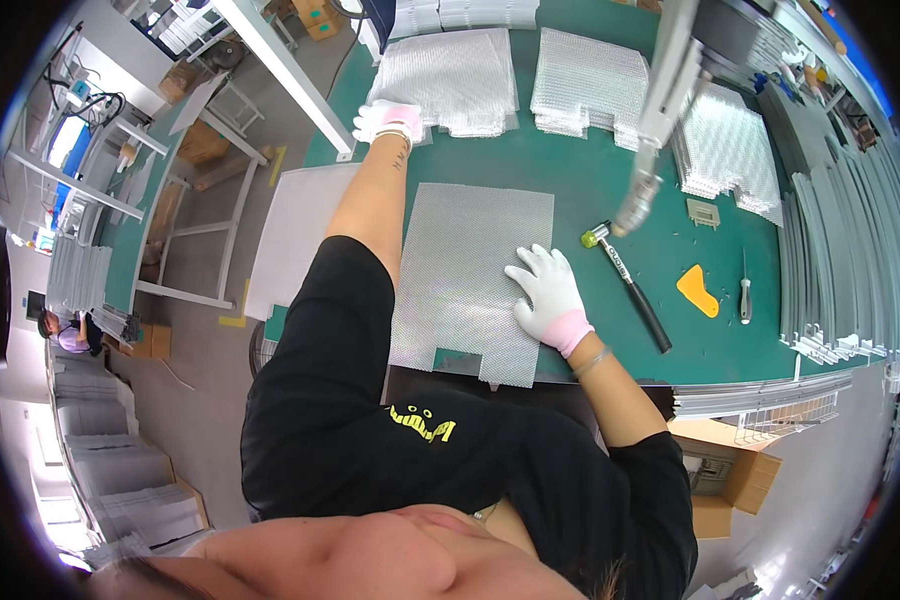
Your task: The person assembles metal frames by placing a mesh sheet on a workbench, inserting a plastic spacer, and fitting metal bars into the sheet's edges. They use a hammer to secure the bars and repeat the process for multiple units.
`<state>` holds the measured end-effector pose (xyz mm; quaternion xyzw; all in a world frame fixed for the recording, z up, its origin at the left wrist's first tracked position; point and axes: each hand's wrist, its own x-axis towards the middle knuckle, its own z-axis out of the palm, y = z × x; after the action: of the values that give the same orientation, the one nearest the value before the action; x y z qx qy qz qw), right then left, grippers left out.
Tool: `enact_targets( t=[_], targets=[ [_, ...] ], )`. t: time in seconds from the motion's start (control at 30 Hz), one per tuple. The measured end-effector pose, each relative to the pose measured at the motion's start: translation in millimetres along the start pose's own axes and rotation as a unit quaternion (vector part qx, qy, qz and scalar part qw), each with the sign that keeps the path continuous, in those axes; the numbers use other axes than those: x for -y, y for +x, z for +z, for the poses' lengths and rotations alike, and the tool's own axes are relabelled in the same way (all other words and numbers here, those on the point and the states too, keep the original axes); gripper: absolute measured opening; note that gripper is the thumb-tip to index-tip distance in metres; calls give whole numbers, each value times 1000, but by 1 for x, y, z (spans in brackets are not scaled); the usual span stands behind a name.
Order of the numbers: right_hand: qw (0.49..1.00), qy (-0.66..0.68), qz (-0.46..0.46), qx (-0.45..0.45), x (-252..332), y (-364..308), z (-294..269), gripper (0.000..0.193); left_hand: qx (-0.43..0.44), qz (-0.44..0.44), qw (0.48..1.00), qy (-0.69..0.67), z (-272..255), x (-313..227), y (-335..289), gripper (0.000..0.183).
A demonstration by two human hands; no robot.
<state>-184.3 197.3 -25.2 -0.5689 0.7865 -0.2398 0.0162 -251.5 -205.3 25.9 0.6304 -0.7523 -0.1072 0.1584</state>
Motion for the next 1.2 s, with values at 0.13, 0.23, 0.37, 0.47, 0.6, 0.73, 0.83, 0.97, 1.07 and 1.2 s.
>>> enact_targets(
  t=[0.13,0.23,0.37,0.47,0.6,0.73,0.83,0.97,1.07,1.2],
  targets=[
    [1000,-1,9,-5,-3,-4,0,51,-137,107,982,-75,-15,-2,10,35],
    [1000,14,-3,-8,1,-1,1,51,-72,249,903,-344,-24,11,60,37],
    [1000,3,3,-10,-1,-2,1,51,-134,324,900,-259,-33,13,75,38],
    [1000,-9,5,-11,-3,-4,3,51,-77,327,917,-217,-33,15,70,40],
    [1000,-15,-3,5,0,0,-1,50,107,186,858,-466,-20,20,77,33],
    [1000,-6,-12,-7,1,1,1,50,25,360,767,-530,-35,41,94,35],
    [1000,1,1,-1,-3,-3,-5,50,83,330,699,-629,-38,39,71,43],
    [1000,-13,12,-10,-5,-5,1,51,100,229,773,-584,-21,56,68,41],
    [1000,-25,16,1,-3,-6,-2,51,117,187,843,-491,5,68,83,40],
    [1000,-17,-23,-8,7,4,0,51,195,124,863,-450,11,105,120,55]
  ],
)
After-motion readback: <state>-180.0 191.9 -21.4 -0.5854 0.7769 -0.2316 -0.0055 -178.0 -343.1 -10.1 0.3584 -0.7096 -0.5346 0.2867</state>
